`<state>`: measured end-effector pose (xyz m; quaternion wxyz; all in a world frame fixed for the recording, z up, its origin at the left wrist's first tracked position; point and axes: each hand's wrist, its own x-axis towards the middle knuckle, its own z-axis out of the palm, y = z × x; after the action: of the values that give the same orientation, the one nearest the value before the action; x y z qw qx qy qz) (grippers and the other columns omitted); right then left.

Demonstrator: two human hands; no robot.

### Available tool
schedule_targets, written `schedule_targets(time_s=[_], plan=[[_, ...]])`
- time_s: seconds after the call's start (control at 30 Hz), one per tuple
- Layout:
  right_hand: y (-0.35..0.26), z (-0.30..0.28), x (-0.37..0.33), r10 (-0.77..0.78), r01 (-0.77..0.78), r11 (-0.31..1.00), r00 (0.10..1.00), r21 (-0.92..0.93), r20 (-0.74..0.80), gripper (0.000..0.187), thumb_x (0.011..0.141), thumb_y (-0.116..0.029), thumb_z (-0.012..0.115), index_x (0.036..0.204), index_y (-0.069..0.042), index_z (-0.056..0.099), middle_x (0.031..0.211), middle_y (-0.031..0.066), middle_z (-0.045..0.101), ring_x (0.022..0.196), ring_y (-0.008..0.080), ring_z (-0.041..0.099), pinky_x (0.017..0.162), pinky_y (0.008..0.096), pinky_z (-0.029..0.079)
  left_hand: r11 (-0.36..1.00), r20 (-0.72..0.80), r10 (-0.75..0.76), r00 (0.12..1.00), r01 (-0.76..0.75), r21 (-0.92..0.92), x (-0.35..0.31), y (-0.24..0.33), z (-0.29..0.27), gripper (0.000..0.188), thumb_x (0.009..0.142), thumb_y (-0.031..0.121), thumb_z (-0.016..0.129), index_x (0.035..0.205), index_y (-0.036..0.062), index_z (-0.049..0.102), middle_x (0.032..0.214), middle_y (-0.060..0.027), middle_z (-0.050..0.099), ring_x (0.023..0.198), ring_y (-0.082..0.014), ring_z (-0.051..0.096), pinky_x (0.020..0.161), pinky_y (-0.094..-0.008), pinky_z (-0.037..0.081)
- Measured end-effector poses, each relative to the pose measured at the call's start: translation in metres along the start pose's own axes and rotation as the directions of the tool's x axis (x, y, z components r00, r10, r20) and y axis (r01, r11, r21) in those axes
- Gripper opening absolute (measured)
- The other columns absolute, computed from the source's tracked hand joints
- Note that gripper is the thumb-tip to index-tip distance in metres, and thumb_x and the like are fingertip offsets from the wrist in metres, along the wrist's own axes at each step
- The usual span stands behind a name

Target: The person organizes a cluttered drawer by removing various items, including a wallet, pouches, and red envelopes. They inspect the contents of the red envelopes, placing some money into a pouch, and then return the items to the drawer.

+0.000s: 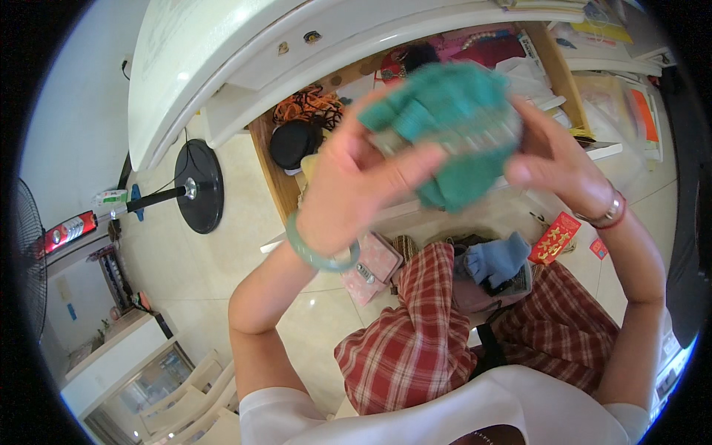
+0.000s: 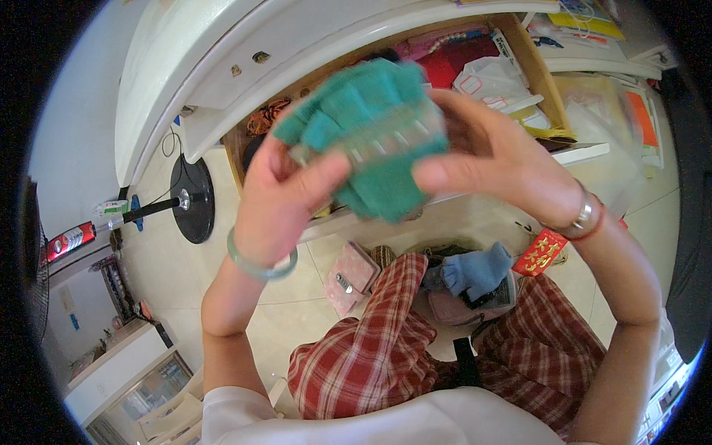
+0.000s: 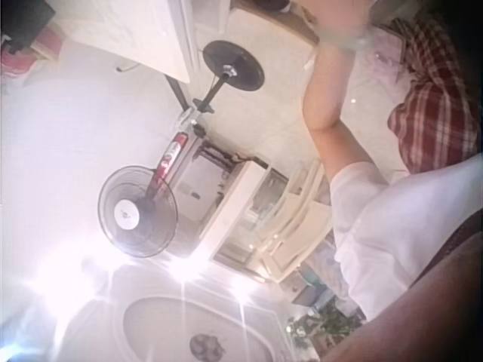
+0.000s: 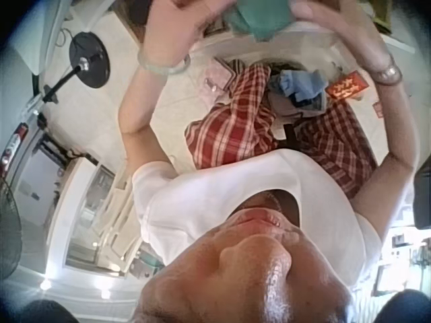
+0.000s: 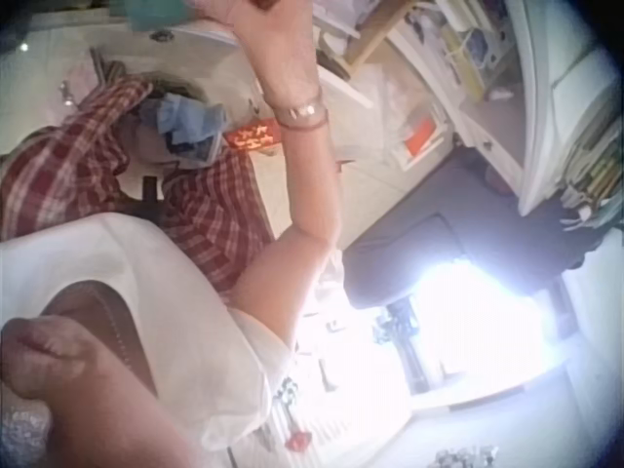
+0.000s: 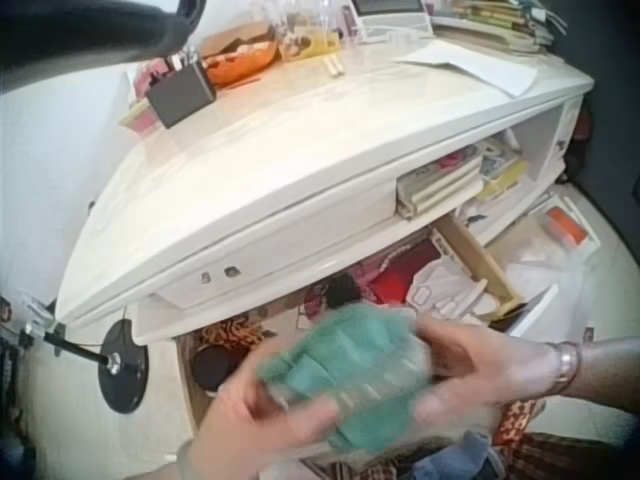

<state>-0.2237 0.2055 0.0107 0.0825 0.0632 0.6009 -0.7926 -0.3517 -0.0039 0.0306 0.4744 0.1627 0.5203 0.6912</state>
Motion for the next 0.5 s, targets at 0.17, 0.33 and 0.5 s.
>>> schedule_targets(time_s=[0.17,0.33,0.5], plan=[[-0.042,0.001,-0.023,0.501,-0.316,0.816,0.805,-0.484,0.318,0.058,0.078,-0.012,0.079,0.127,0.001,0.052,0.112,0.0061,0.064,0.103,0.0123,0.059,0.091,0.0293,0.049,0.965,0.337,-0.26,0.905,0.24,0.101,-0.029,0.012,0.016,0.052,0.085,0.0,0.069,0.133,0.0023,0.049,0.126,-0.0093,0.058,0.112,-0.0164,0.058,0.095,-0.0292,0.047],[0.001,-0.011,-0.021,0.257,-0.252,0.966,0.958,-0.049,0.128,0.053,0.081,-0.005,0.074,0.128,0.002,0.051,0.113,0.0057,0.065,0.101,0.0119,0.06,0.089,0.0294,0.05,0.944,0.055,-0.223,0.973,0.201,0.261,-0.001,0.004,-0.005,0.039,0.094,0.015,0.06,0.13,0.0022,0.052,0.119,-0.0098,0.062,0.101,-0.0128,0.061,0.086,-0.0298,0.053],[-0.019,-0.046,-0.034,0.342,-0.173,0.849,0.9,-0.499,0.269,0.058,0.074,-0.021,0.081,0.124,-0.003,0.057,0.108,0.0104,0.067,0.097,0.0143,0.063,0.085,0.0316,0.051,0.931,-0.024,-0.048,0.999,0.053,0.36,0.006,-0.002,-0.028,0.03,0.096,0.016,0.057,0.124,0.0025,0.056,0.111,-0.0098,0.066,0.092,-0.0141,0.065,0.074,-0.0272,0.055]])
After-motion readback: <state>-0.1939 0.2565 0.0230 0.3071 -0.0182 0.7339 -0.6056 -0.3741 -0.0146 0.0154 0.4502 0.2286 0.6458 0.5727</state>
